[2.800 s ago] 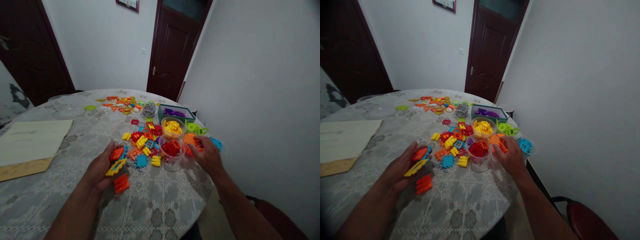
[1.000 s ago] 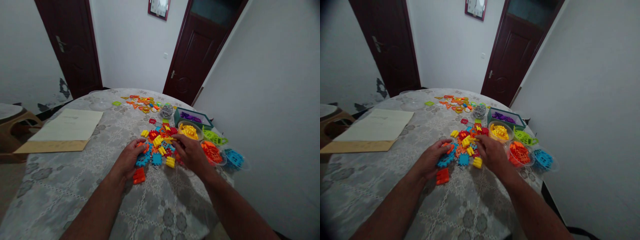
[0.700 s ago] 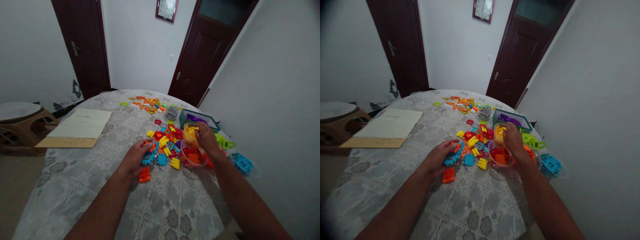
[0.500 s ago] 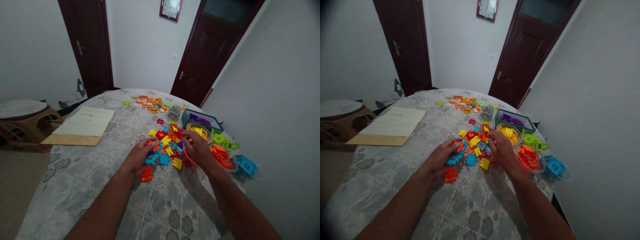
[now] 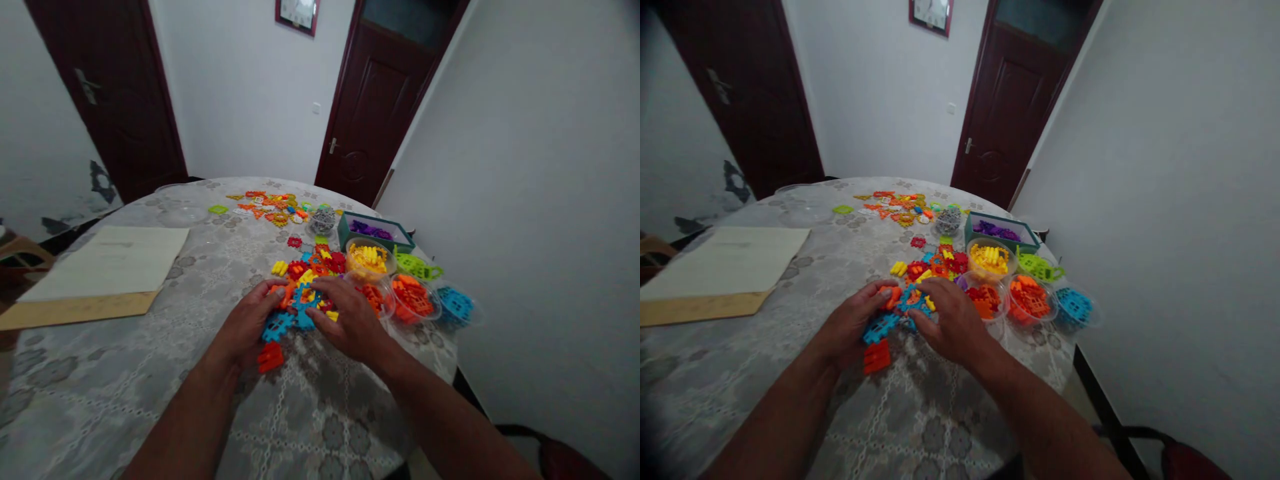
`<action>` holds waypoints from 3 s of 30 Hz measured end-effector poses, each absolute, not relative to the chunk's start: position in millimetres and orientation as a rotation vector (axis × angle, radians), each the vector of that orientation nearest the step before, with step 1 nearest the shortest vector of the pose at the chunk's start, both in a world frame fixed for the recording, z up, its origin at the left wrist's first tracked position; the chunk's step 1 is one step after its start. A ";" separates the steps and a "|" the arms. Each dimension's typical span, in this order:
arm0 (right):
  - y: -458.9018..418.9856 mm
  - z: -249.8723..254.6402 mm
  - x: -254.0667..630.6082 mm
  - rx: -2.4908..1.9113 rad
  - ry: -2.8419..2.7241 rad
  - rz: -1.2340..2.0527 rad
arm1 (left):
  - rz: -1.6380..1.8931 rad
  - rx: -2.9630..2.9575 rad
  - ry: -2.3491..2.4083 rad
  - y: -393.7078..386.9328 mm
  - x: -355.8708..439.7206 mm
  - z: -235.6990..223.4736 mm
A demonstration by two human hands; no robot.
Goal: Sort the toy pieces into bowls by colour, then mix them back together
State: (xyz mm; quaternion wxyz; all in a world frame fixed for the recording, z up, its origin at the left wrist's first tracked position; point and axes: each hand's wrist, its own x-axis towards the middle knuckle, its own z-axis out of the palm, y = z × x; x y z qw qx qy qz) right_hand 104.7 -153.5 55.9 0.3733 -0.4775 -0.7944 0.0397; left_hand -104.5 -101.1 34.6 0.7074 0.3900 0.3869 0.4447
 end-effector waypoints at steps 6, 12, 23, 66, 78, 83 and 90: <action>-188.0 65.3 173.8 -1.438 -1.858 -0.225 | 1.005 0.764 1.014 -94.2 -107.7 40.6; -215.9 50.4 303.7 -1.805 -1.541 -0.636 | 0.992 0.748 1.055 -91.7 -107.1 39.9; -205.0 40.7 407.4 -2.307 -1.492 -0.711 | 0.968 0.834 1.122 -93.2 -108.2 40.2; -191.8 35.0 82.7 -1.215 -2.090 0.076 | 0.922 0.762 0.851 -98.7 -100.4 33.5; -225.5 63.0 332.4 -1.828 -1.364 -0.636 | 0.952 0.850 0.986 -92.3 -103.2 31.2; -217.8 55.8 427.5 -2.134 -1.263 -0.726 | 0.962 0.861 1.035 -91.7 -103.7 33.6; -193.3 25.1 448.3 -2.217 -1.337 -0.622 | 0.929 0.920 1.112 -88.7 -106.4 29.7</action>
